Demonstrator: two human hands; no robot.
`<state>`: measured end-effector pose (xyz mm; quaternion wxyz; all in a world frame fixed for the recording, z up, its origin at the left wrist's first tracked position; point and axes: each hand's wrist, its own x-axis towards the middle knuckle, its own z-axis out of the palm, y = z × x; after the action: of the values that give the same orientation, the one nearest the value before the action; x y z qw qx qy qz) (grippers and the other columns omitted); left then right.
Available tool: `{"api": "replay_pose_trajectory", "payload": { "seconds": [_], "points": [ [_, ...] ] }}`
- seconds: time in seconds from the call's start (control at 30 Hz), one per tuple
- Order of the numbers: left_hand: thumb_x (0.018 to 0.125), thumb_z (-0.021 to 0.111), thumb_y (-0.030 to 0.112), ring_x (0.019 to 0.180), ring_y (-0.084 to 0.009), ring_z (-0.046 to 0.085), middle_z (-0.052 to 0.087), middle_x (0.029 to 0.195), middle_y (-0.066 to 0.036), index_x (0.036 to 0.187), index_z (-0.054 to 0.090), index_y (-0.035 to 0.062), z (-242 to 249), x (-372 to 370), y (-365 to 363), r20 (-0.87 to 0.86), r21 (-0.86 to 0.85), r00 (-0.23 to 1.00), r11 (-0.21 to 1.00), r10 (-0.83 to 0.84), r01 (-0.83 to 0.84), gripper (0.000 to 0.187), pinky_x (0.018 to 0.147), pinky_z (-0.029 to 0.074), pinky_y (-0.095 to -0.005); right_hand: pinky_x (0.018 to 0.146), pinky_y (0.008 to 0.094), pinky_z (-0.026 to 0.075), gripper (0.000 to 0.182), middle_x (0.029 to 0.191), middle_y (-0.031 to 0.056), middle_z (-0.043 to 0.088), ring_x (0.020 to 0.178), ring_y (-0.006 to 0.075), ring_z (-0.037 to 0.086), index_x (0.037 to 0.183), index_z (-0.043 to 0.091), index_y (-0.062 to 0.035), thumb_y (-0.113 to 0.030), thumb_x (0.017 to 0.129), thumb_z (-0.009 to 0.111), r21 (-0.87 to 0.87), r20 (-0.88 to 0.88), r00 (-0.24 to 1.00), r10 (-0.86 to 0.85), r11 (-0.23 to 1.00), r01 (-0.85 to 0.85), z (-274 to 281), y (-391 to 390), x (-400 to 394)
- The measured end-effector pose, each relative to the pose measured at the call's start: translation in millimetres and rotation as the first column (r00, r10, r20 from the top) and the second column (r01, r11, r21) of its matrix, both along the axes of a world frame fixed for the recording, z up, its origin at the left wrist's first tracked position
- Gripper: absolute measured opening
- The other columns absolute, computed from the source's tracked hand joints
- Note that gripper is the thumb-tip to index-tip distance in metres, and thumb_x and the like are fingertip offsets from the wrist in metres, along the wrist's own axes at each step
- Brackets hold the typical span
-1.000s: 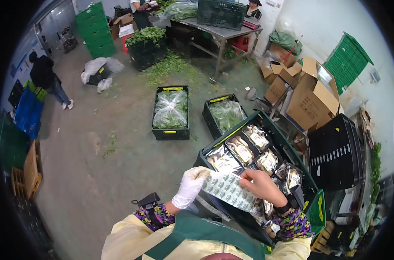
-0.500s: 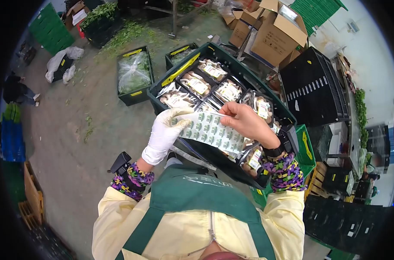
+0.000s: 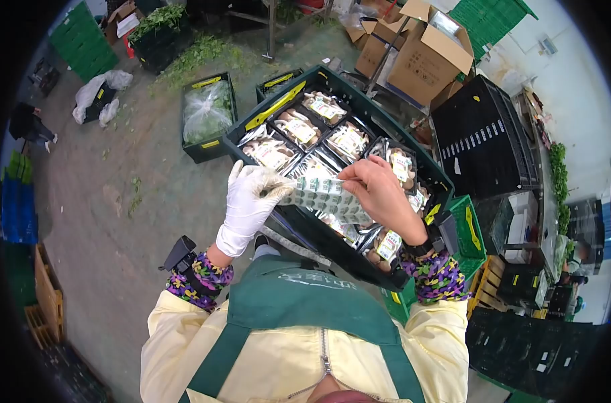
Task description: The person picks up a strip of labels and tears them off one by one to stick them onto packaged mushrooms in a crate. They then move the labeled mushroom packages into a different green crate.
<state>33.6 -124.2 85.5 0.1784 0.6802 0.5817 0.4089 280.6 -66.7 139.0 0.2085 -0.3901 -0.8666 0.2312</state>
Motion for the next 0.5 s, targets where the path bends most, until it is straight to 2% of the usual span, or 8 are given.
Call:
{"api": "replay_pose_trajectory", "payload": {
  "seconds": [0.03,0.1,0.23,0.3,0.33,0.37,0.43,0.5],
  "points": [
    [0.076,0.072,0.024,0.084,-0.0192,0.059,0.067,0.08,-0.001,0.082,0.073,0.0152,-2.8,-4.8,0.2,-0.001,0.019,1.0,1.0,-0.001,0.001,0.011,0.102,0.029,-0.0455,0.097,0.0457,0.036,0.009,0.083,0.0083,0.062,0.086,0.0272,0.059,0.09,0.063,-0.0081,-0.014,0.083,0.063,0.019,-0.001,1.0,-0.001,1.0,0.001,-3.1,-1.4,-2.4],
    [0.076,0.072,0.023,0.079,-0.0204,0.06,0.067,0.077,-0.002,0.077,0.073,0.0141,-8.8,-12.8,6.1,0.066,-0.159,0.996,0.984,-0.067,0.077,0.009,0.103,0.028,-0.0472,0.098,0.0459,0.036,0.005,0.08,0.0069,0.061,0.087,0.0263,0.059,0.087,0.063,-0.0096,-0.013,0.083,0.062,0.198,0.099,0.995,-0.009,0.98,-0.011,-10.5,1.0,-4.6],
    [0.076,0.071,0.021,0.076,-0.0197,0.06,0.069,0.079,-0.004,0.079,0.072,0.0099,0.2,-18.4,8.2,0.203,-0.187,0.976,0.976,-0.076,0.115,0.011,0.091,0.036,-0.0364,0.099,0.0473,0.035,0.003,0.081,0.0073,0.06,0.088,0.0265,0.059,0.085,0.061,-0.0094,-0.012,0.083,0.06,0.159,0.051,0.997,-0.053,0.986,0.044,-8.4,0.1,-17.3],
    [0.076,0.069,0.01,0.075,-0.0156,0.054,0.067,0.074,-0.004,0.075,0.07,0.0055,-9.5,-18.4,11.5,0.365,-0.161,0.927,0.975,-0.085,0.153,0.005,0.08,0.038,-0.0316,0.099,0.0471,0.036,0.004,0.082,0.0078,0.06,0.089,0.0267,0.059,0.085,0.06,-0.009,-0.012,0.084,0.059,0.172,0.064,0.996,-0.064,0.984,0.052,-7.5,3.3,-19.4],
    [0.079,0.068,0.012,0.076,-0.0152,0.054,0.068,0.076,-0.004,0.079,0.072,0.0057,-9.4,-22.4,14.4,0.587,-0.287,0.809,0.931,-0.016,0.227,0.008,0.082,0.037,-0.0318,0.099,0.0469,0.036,0.004,0.082,0.0078,0.06,0.089,0.027,0.059,0.085,0.06,-0.0087,-0.012,0.084,0.058,0.119,0.109,0.992,-0.071,0.991,0.058,-4.5,6.3,-22.9],
    [0.079,0.068,0.012,0.076,-0.0152,0.054,0.068,0.076,-0.004,0.079,0.072,0.0057,-10.4,-25.4,16.7,0.586,-0.282,0.81,0.932,-0.019,0.227,0.008,0.082,0.037,-0.0318,0.099,0.0467,0.036,0.004,0.083,0.0078,0.06,0.09,0.0272,0.059,0.085,0.06,-0.0085,-0.012,0.084,0.058,0.056,0.155,0.985,-0.073,0.996,0.065,-3.7,6.5,-24.1],
    [0.078,0.07,0.019,0.078,-0.0197,0.058,0.069,0.08,-0.005,0.085,0.074,0.0096,-12.7,-29.7,22.0,0.216,-0.099,0.968,0.984,-0.125,0.149,0.013,0.083,0.039,-0.0322,0.094,0.0446,0.04,0.006,0.083,0.008,0.06,0.089,0.0283,0.059,0.087,0.061,-0.0085,-0.013,0.084,0.06,0.142,0.149,0.987,-0.069,0.989,0.047,-1.2,8.1,-31.4],
    [0.077,0.07,0.02,0.082,-0.0208,0.059,0.068,0.082,-0.004,0.085,0.073,0.0106,-5.6,-30.0,23.0,0.172,-0.125,0.976,0.979,-0.138,0.16,0.012,0.087,0.039,-0.0336,0.086,0.0427,0.043,0.009,0.082,0.0088,0.06,0.089,0.0296,0.059,0.09,0.061,-0.009,-0.014,0.082,0.062,0.23,0.003,1.0,-0.03,0.973,0.028,8.3,4.9,-48.5]
  ]
}}
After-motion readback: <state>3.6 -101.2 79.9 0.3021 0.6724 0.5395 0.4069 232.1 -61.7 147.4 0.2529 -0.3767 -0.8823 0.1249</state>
